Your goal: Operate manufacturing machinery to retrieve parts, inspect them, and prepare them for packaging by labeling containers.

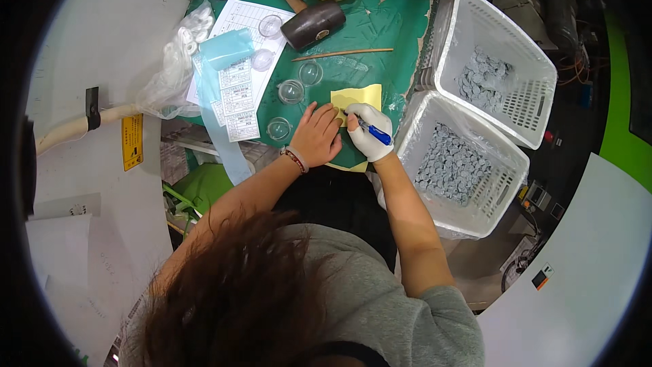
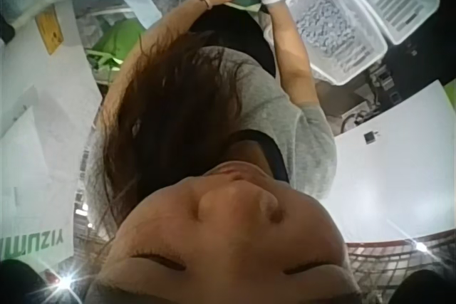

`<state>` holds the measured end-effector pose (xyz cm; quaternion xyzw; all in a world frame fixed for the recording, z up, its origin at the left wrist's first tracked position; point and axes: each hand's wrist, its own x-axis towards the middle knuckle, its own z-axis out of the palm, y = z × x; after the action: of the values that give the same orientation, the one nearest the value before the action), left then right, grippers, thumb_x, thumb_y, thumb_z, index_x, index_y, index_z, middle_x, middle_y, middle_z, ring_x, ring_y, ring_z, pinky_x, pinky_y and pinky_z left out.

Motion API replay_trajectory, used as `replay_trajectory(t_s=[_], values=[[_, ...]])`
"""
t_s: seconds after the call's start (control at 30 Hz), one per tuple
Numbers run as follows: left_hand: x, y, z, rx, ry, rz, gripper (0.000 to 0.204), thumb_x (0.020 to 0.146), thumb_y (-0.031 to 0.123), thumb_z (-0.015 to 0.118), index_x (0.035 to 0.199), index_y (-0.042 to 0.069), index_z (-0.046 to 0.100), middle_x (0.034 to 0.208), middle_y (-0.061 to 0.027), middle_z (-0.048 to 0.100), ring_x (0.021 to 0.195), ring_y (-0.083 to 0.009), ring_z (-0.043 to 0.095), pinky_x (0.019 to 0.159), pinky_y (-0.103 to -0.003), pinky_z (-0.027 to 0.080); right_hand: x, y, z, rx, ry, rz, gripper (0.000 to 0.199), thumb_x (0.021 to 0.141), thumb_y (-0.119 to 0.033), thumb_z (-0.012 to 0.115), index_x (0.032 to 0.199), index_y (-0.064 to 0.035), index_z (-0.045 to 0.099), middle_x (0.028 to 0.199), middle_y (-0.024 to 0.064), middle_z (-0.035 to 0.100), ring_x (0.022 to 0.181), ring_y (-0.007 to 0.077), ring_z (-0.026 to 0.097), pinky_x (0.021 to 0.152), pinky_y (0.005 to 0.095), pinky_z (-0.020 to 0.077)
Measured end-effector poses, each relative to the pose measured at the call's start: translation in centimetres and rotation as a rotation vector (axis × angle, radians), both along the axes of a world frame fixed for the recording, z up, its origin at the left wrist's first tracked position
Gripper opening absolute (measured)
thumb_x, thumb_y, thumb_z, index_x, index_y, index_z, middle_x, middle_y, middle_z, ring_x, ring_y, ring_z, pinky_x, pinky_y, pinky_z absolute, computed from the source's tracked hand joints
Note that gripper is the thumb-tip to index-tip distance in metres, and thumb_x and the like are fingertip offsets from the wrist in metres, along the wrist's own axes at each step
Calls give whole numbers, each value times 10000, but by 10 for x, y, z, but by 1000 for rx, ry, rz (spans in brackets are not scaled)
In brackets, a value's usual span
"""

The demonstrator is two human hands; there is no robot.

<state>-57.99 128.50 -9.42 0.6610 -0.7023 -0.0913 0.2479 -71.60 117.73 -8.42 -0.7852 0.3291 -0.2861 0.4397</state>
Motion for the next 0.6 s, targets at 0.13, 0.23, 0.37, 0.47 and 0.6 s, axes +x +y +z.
replay_trajectory(t_s=[0.13, 0.23, 0.37, 0.47, 0.6], values=[[0, 0, 0, -3, -4, -2, 314, 748, 161, 603, 1029, 26, 565, 1135, -149, 534, 1181, -300, 475, 1060, -531, 301, -1, -1, 1, -37, 54, -4, 144, 874, -225, 595, 898, -85, 620, 828, 108, 653, 714, 281, 636, 647, 334, 498], [-1, 0, 0, -9, -6, 5, 316, 748, 162, 602, 1030, 25, 564, 1132, -150, 533, 1180, -303, 474, 1058, -532, 303, 2, -1, 1, -9, 0, -64, 149, 878, -229, 593, 899, -84, 624, 827, 108, 651, 711, 281, 633, 648, 332, 496], [0, 0, 0, -3, -11, -1, 320, 748, 168, 601, 1032, 24, 564, 1130, -151, 532, 1178, -305, 473, 1054, -533, 305, 3, -1, -2, -22, 6, -51, 163, 881, -236, 590, 885, -78, 625, 822, 108, 651, 706, 281, 632, 645, 331, 496], [-1, 0, 1, 2, -16, -4, 322, 748, 174, 600, 1030, 23, 565, 1134, -152, 531, 1179, -307, 471, 1052, -533, 306, 0, -1, -4, 20, -4, -26, 181, 881, -247, 590, 864, -70, 629, 804, 108, 652, 700, 282, 633, 640, 332, 497], [-1, 0, 1, -5, -18, -10, 324, 747, 180, 601, 1026, 19, 567, 1143, -153, 531, 1180, -309, 469, 1052, -533, 305, -4, -1, -5, 44, 0, -3, 202, 878, -260, 592, 841, -67, 636, 782, 110, 654, 692, 284, 638, 632, 334, 498]])
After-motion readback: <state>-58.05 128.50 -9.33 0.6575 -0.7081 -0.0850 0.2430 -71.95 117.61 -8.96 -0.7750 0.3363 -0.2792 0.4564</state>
